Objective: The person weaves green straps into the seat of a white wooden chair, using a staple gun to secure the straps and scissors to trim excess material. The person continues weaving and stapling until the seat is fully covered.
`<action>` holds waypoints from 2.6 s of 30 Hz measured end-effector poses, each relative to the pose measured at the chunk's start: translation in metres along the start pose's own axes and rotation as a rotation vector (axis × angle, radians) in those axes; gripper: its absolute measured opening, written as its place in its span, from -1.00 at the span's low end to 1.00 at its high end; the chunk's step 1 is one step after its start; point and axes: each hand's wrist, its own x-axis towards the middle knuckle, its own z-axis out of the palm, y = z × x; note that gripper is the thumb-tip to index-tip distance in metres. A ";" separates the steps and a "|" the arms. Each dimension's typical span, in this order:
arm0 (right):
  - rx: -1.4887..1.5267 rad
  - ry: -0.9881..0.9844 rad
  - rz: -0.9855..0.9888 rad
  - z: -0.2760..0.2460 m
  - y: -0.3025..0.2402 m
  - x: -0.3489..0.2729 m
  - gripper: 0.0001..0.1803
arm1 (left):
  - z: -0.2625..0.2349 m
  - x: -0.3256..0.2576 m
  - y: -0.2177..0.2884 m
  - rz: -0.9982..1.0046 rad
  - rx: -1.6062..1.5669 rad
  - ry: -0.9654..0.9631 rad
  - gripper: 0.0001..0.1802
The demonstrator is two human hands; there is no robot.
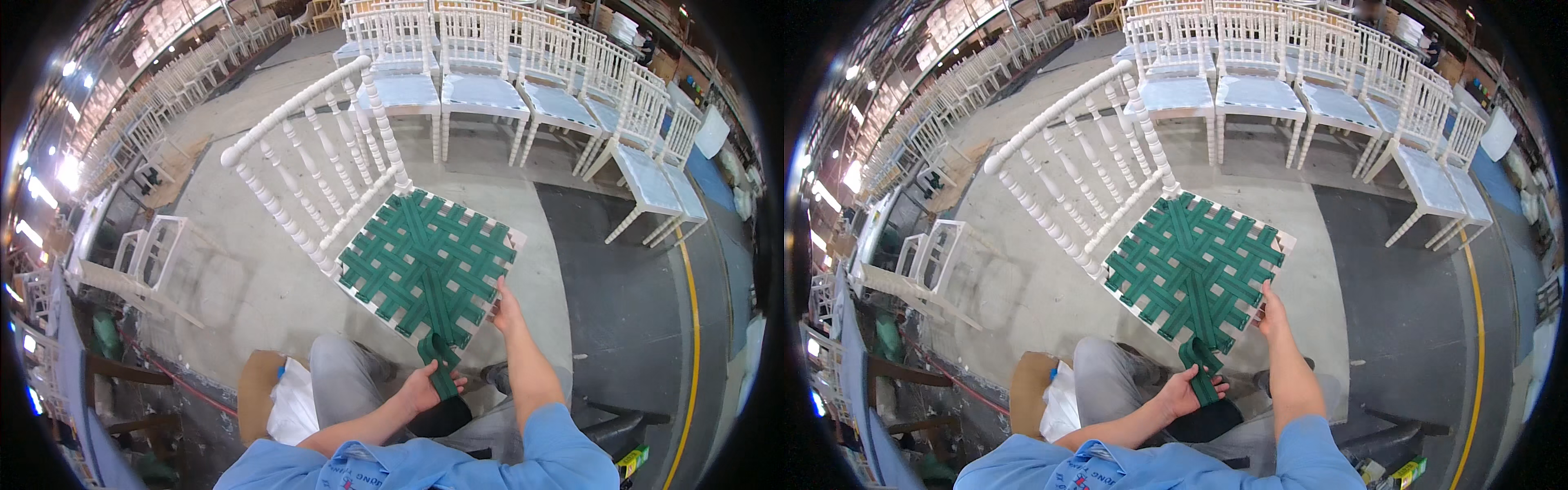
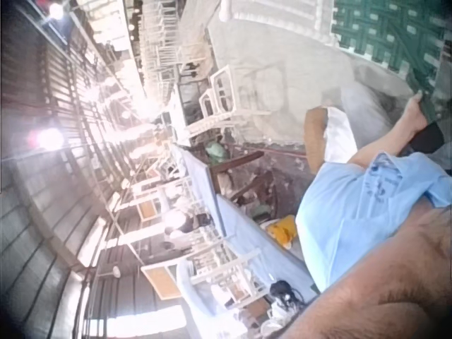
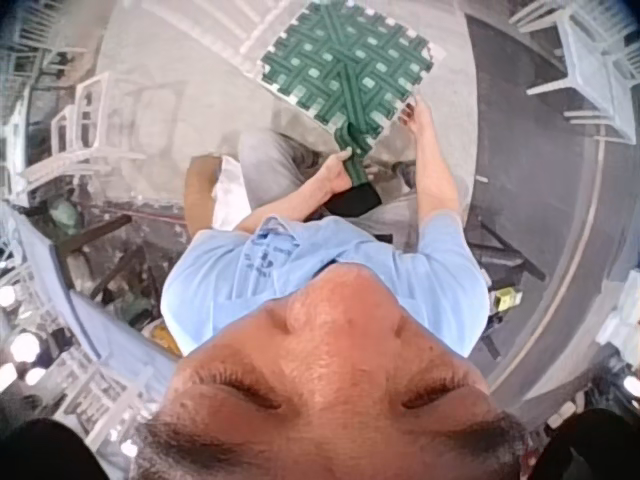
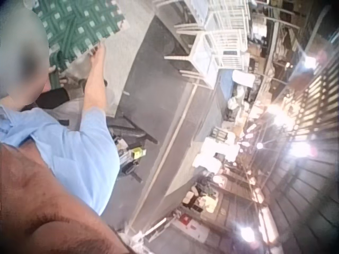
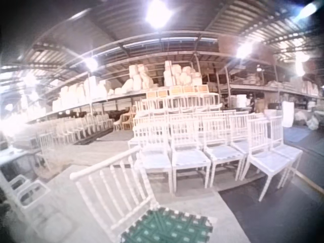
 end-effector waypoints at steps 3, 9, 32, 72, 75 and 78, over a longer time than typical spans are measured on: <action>0.081 -0.102 -0.063 0.012 -0.006 0.031 -0.50 | 0.003 0.007 0.005 0.054 -0.022 -0.055 -0.68; 0.376 -0.028 -0.220 0.015 0.010 0.041 -0.55 | 0.016 0.017 0.000 0.211 -0.095 0.128 -0.65; 0.399 0.301 0.003 0.036 0.145 -0.068 -0.54 | -0.020 -0.050 0.125 0.868 -0.011 0.152 -0.65; -0.929 -0.086 -0.113 0.023 0.152 -0.202 -0.69 | 0.053 -0.142 -0.002 0.359 0.386 -0.186 -0.67; -1.327 0.004 -0.717 0.038 0.135 -0.194 -0.50 | 0.049 -0.139 0.005 0.444 0.390 -0.173 -0.67; -1.577 0.019 -0.694 0.051 0.123 -0.182 -0.39 | 0.047 -0.135 0.010 0.445 0.370 -0.174 -0.67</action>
